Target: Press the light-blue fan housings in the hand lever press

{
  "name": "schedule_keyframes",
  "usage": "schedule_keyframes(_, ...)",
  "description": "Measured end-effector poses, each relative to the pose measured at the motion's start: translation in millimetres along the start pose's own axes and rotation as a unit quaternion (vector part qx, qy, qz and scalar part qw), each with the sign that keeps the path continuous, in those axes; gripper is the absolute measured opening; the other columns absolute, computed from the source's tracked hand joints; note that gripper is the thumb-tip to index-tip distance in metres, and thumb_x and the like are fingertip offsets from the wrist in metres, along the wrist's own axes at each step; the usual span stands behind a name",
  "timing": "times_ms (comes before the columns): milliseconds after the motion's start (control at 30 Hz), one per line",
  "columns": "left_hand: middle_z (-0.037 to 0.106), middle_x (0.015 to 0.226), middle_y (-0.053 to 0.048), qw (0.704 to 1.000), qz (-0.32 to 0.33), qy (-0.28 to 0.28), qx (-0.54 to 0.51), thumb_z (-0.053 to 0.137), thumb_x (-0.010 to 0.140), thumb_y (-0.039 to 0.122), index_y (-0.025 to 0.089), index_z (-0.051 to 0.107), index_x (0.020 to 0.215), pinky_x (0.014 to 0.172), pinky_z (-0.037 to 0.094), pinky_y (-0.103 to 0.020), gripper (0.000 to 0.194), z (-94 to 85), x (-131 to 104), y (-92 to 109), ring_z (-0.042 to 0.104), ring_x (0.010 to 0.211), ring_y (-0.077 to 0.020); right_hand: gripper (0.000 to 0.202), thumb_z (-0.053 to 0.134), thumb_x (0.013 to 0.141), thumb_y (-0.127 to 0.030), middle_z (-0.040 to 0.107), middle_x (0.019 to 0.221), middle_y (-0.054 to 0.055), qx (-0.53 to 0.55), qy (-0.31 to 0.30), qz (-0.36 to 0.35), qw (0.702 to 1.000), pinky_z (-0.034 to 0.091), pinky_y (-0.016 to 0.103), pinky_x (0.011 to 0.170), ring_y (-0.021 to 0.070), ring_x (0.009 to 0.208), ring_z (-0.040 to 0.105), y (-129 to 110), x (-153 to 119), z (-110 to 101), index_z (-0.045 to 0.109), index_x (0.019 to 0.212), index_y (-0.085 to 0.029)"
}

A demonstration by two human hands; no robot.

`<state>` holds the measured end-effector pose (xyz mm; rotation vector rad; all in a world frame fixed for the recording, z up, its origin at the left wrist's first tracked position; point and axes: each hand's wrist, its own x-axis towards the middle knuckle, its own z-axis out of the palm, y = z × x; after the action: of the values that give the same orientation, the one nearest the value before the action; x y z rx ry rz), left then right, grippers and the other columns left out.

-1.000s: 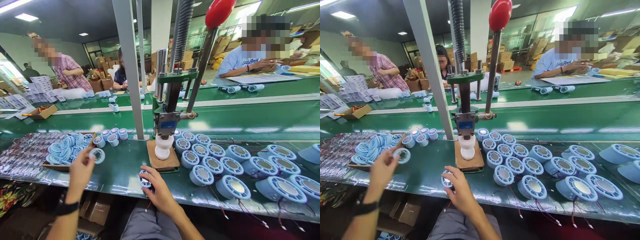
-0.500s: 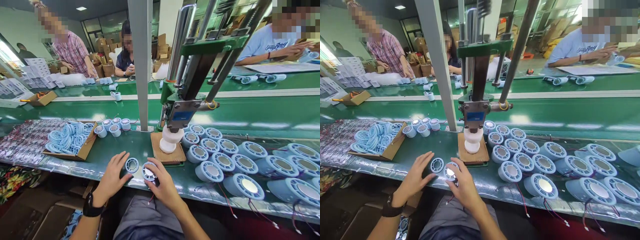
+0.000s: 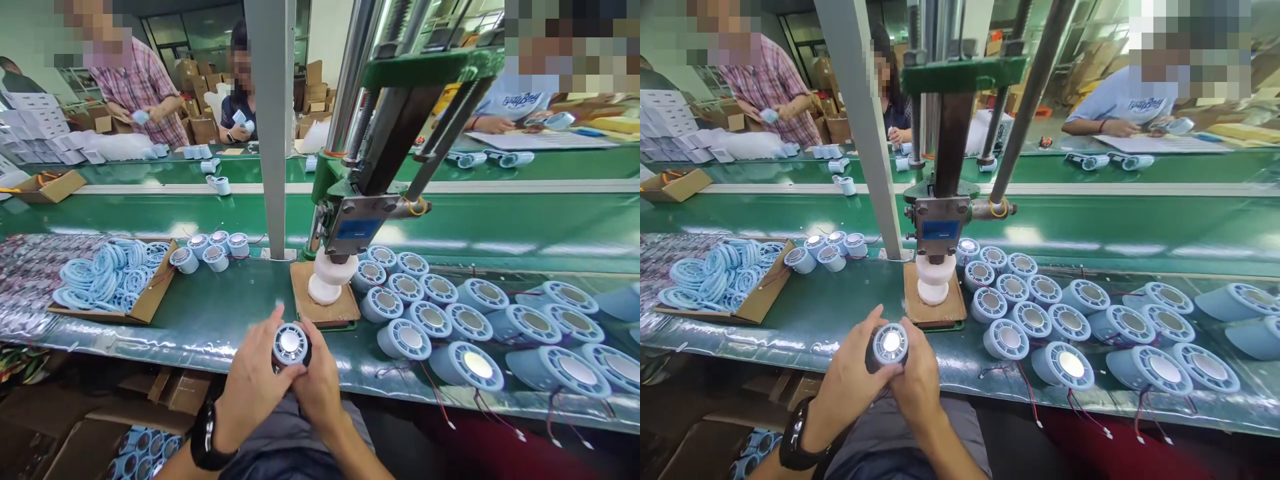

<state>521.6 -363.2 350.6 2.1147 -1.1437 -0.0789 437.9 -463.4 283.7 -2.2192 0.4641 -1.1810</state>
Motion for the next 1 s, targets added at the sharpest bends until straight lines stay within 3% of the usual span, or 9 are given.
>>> schedule_keyframes(167,0.066,0.122,-0.008,1.000,-0.008,0.015,0.010,0.069,0.079,0.022,0.028,0.033,0.150,0.095,0.054,-0.042,0.079,5.1,4,0,0.064,0.113,-0.0284,0.065,0.060,0.093,-0.033,0.063,0.122,0.015,-0.039,0.028,-0.014,0.999,0.060,0.036,0.086,0.0243,0.107,0.067,-2,1,2,0.032,0.150,-0.017)
schedule_keyframes(467,0.064,0.119,-0.010,0.997,-0.029,0.071,0.013,0.068,0.080,0.020,0.024,0.038,0.145,0.094,0.054,-0.043,0.073,16.9,-3,6,0.063,0.111,-0.0284,0.064,0.060,0.094,-0.030,0.064,0.118,0.016,-0.028,0.026,-0.015,0.999,0.060,0.036,0.085,0.0237,0.105,0.066,-5,3,1,0.032,0.149,-0.015)
schedule_keyframes(600,0.061,0.127,-0.014,0.994,-0.055,0.083,-0.037,0.059,0.085,0.022,0.020,0.045,0.142,0.100,0.051,-0.046,0.059,32.7,-9,3,0.059,0.119,-0.0288,0.050,0.060,0.088,-0.019,0.062,0.117,0.015,-0.007,-0.035,0.002,0.999,0.059,0.035,0.087,0.0226,0.105,0.064,-6,5,-4,0.048,0.136,-0.015)
schedule_keyframes(667,0.059,0.133,-0.015,0.992,-0.065,0.074,-0.079,0.053,0.088,0.027,0.018,0.050,0.137,0.102,0.050,-0.047,0.050,38.7,-11,0,0.058,0.124,-0.0293,0.053,0.059,0.081,-0.010,0.062,0.115,0.013,-0.012,-0.125,-0.007,0.992,0.059,0.033,0.086,0.0216,0.102,0.065,-6,17,-22,0.051,0.133,-0.015)
schedule_keyframes(733,0.064,0.130,-0.015,0.987,-0.091,0.053,-0.121,0.055,0.086,0.034,0.017,0.055,0.131,0.100,0.052,-0.046,0.048,39.2,-9,-4,0.062,0.120,-0.0296,0.056,0.060,0.077,-0.008,0.063,0.116,0.010,-0.042,-0.242,-0.047,0.968,0.059,0.032,0.085,0.0211,0.101,0.065,-11,44,-55,0.054,0.132,-0.018)
schedule_keyframes(800,0.071,0.118,-0.012,0.982,-0.122,0.023,-0.145,0.063,0.078,0.040,0.017,0.061,0.123,0.092,0.056,-0.042,0.050,32.3,2,-8,0.069,0.107,-0.0293,0.052,0.062,0.080,-0.011,0.061,0.122,0.009,-0.085,-0.272,-0.105,0.953,0.058,0.034,0.089,0.0220,0.108,0.063,-26,89,-101,0.056,0.131,-0.021)
schedule_keyframes(833,0.073,0.111,-0.010,0.980,-0.132,0.012,-0.149,0.067,0.074,0.041,0.018,0.063,0.119,0.088,0.057,-0.040,0.051,26.3,12,-9,0.071,0.100,-0.0287,0.048,0.063,0.083,-0.013,0.060,0.125,0.009,-0.105,-0.231,-0.136,0.958,0.057,0.037,0.094,0.0228,0.114,0.060,-37,119,-125,0.057,0.130,-0.021)
schedule_keyframes(900,0.076,0.102,-0.007,0.979,-0.138,0.012,-0.150,0.071,0.067,0.043,0.019,0.066,0.115,0.083,0.058,-0.038,0.054,12.0,36,-8,0.072,0.091,-0.0277,0.039,0.060,0.088,-0.015,0.058,0.128,0.009,-0.136,-0.067,-0.187,0.971,0.051,0.042,0.104,0.0236,0.123,0.054,-63,188,-171,0.057,0.127,-0.019)
schedule_keyframes(1000,0.076,0.101,-0.007,0.978,-0.116,0.029,-0.170,0.072,0.062,0.046,0.019,0.066,0.114,0.082,0.057,-0.037,0.059,-4.9,80,5,0.071,0.090,-0.0273,0.032,0.058,0.090,-0.013,0.057,0.126,0.009,-0.143,0.141,-0.195,0.960,0.044,0.037,0.110,0.0192,0.122,0.052,-96,299,-207,0.057,0.122,-0.014)
